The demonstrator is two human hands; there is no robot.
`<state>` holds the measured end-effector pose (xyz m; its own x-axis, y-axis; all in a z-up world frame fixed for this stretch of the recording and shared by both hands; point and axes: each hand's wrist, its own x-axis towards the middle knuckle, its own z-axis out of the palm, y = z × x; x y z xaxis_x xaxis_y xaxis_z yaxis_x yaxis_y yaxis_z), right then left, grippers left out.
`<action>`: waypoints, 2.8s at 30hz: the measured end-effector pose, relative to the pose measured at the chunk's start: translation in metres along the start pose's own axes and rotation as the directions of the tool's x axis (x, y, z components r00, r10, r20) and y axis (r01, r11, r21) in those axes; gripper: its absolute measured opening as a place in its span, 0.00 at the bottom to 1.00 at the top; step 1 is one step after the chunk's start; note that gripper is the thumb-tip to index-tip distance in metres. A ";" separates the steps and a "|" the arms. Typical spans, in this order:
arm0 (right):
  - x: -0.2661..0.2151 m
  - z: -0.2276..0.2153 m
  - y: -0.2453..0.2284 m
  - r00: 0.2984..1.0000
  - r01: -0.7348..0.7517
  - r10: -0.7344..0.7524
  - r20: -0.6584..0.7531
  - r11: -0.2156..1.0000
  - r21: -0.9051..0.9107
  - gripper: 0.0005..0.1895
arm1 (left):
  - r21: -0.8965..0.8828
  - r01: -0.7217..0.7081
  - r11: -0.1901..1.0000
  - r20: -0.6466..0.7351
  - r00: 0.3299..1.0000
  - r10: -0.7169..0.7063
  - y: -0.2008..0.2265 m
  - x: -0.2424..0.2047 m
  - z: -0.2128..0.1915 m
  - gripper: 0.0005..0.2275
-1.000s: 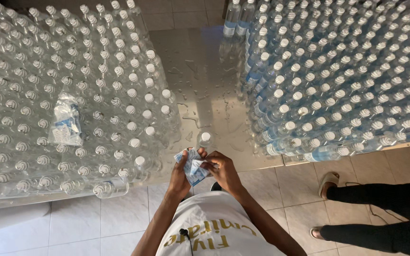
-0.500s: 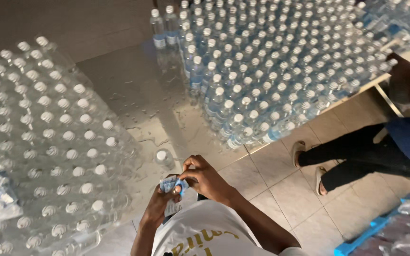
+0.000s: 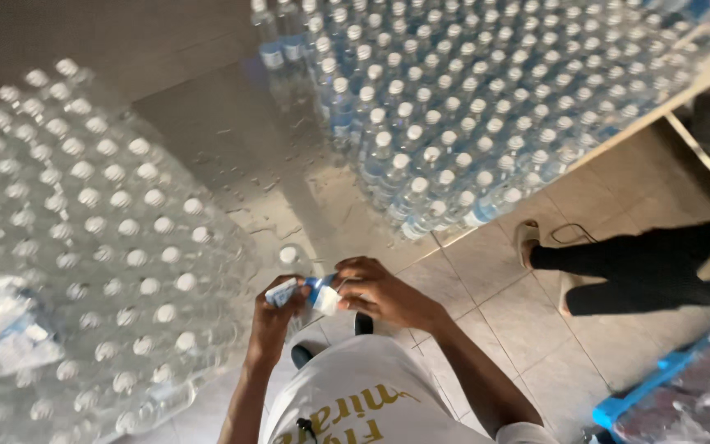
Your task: The person stands between two large stacks of plastic water bottles and repeatedly applies small labels to the caps of the bottles on the left stack. They pick up a bottle, apply a label, and place it back in the stack while another person works on the right stack.
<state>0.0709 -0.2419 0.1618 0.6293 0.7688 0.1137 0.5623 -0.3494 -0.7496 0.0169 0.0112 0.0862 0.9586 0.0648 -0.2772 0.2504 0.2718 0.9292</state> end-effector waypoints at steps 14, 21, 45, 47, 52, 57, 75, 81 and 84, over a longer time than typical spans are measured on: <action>0.133 -0.015 0.051 0.971 0.238 -0.214 0.107 0.919 -0.315 0.10 | 0.281 -0.183 0.942 -0.310 0.912 0.269 0.013 0.067 -0.025 0.05; 0.144 0.003 0.090 0.947 0.236 -0.174 0.268 0.946 -0.220 0.12 | 0.311 -0.131 0.941 -0.323 0.917 0.234 -0.019 0.080 -0.043 0.06; 0.117 0.065 0.120 0.996 0.065 -0.073 0.042 0.984 0.166 0.57 | 0.470 -0.117 0.875 -0.168 0.961 0.218 -0.079 0.106 -0.066 0.10; 0.116 0.070 0.120 0.996 0.052 -0.065 0.055 0.976 0.212 0.57 | 0.433 -0.070 0.899 -0.202 0.964 0.173 -0.082 0.106 -0.067 0.10; 0.109 0.085 0.132 0.996 -0.049 0.021 0.085 0.933 0.357 0.62 | 0.246 0.035 0.969 -0.301 0.953 0.042 -0.078 0.086 -0.059 0.09; 0.104 0.099 0.154 0.985 -0.163 0.125 0.115 0.889 0.428 0.63 | 0.085 0.020 0.996 -0.381 0.924 0.014 -0.083 0.060 -0.050 0.09; 0.098 0.144 0.189 0.934 -0.358 0.294 0.205 0.783 0.508 0.60 | -0.001 0.176 0.984 -0.386 0.908 -0.162 -0.210 0.085 -0.058 0.17; 0.097 0.136 0.171 0.917 -0.398 0.334 0.219 0.799 0.451 0.54 | 0.060 0.140 0.988 -0.382 0.918 -0.107 -0.198 0.079 -0.052 0.17; 0.099 0.126 0.146 0.921 -0.389 0.329 0.210 0.821 0.418 0.55 | 0.196 0.163 0.967 -0.379 0.922 -0.078 -0.159 0.066 -0.043 0.18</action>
<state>0.1479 -0.1493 -0.0183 0.6517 0.7053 -0.2790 -0.0071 -0.3622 -0.9321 0.0346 0.0141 -0.0902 0.8128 0.4029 -0.4208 0.4247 0.0847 0.9014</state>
